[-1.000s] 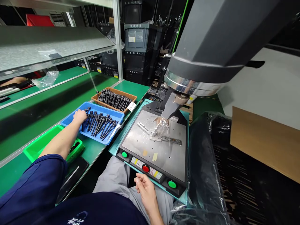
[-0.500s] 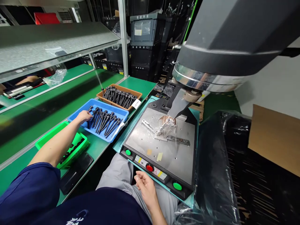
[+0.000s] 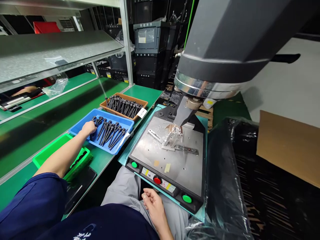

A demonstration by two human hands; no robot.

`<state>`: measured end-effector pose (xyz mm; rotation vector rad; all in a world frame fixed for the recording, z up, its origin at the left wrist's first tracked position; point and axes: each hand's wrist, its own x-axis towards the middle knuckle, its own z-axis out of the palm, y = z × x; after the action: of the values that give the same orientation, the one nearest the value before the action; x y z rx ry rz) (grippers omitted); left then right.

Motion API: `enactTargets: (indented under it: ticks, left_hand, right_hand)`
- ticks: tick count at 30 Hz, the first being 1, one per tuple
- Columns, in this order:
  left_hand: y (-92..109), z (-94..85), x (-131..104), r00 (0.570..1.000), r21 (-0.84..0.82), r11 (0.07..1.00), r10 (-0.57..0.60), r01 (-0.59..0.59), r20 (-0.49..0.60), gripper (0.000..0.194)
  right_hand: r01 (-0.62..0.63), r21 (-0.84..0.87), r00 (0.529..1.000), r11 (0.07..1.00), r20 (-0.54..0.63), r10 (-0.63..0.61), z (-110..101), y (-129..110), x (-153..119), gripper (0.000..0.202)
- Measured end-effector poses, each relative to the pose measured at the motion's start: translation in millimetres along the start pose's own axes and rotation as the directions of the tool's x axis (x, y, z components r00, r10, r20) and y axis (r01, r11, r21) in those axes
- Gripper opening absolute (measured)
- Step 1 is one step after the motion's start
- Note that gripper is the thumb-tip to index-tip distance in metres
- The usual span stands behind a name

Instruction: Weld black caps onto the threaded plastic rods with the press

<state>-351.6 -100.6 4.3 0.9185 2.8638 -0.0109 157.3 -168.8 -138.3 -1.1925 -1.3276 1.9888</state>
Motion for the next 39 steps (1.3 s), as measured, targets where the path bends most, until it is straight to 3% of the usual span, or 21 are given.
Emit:
enactTargets:
  ticks: [3, 7, 14, 18, 29, 34, 39]
  left_hand:
    - [-5.4, 0.4, -2.7, 0.999, 0.012, 1.0, 0.019, -0.018, -0.027, 0.035]
    - [-17.3, -3.5, -2.7, 1.0, -0.002, 1.0, 0.008, -0.008, 0.014, 0.03]
    - [-38.8, -7.0, 0.5, 0.996, 0.013, 0.996, -0.084, 0.084, 0.004, 0.045]
    - [-35.7, -4.8, 1.8, 0.991, 0.003, 0.993, -0.115, 0.115, 0.062, 0.046]
    - [-19.5, -17.4, 19.7, 0.997, -0.038, 0.998, -0.046, 0.044, -0.056, 0.034]
    - [2.5, 3.7, 16.7, 0.993, -0.069, 0.998, -0.014, 0.007, -0.113, 0.064]
    - [17.6, 34.7, 11.2, 0.999, -0.077, 0.997, -0.033, 0.031, -0.027, 0.083]
  right_hand:
    - [-0.002, 0.005, 1.0, 1.0, -0.003, 0.002, -0.2, -2.0, 0.0, 0.056]
    - [-0.008, 0.006, 1.0, 1.0, -0.015, 0.008, 0.8, -2.9, 2.6, 0.057]
    - [-0.002, -0.019, 1.0, 1.0, 0.022, 0.003, 3.4, 2.3, 7.2, 0.056]
    - [0.002, -0.036, 1.0, 0.999, 0.023, -0.001, 1.3, 6.9, 8.3, 0.057]
    - [-0.02, -0.024, 1.0, 1.0, 0.005, 0.02, 6.4, -3.0, 2.2, 0.057]
    - [-0.031, -0.017, 0.999, 0.999, -0.017, 0.031, 7.7, -1.8, -0.8, 0.057]
    - [-0.047, -0.044, 0.999, 0.998, 0.002, 0.047, 12.2, 2.1, -1.1, 0.06]
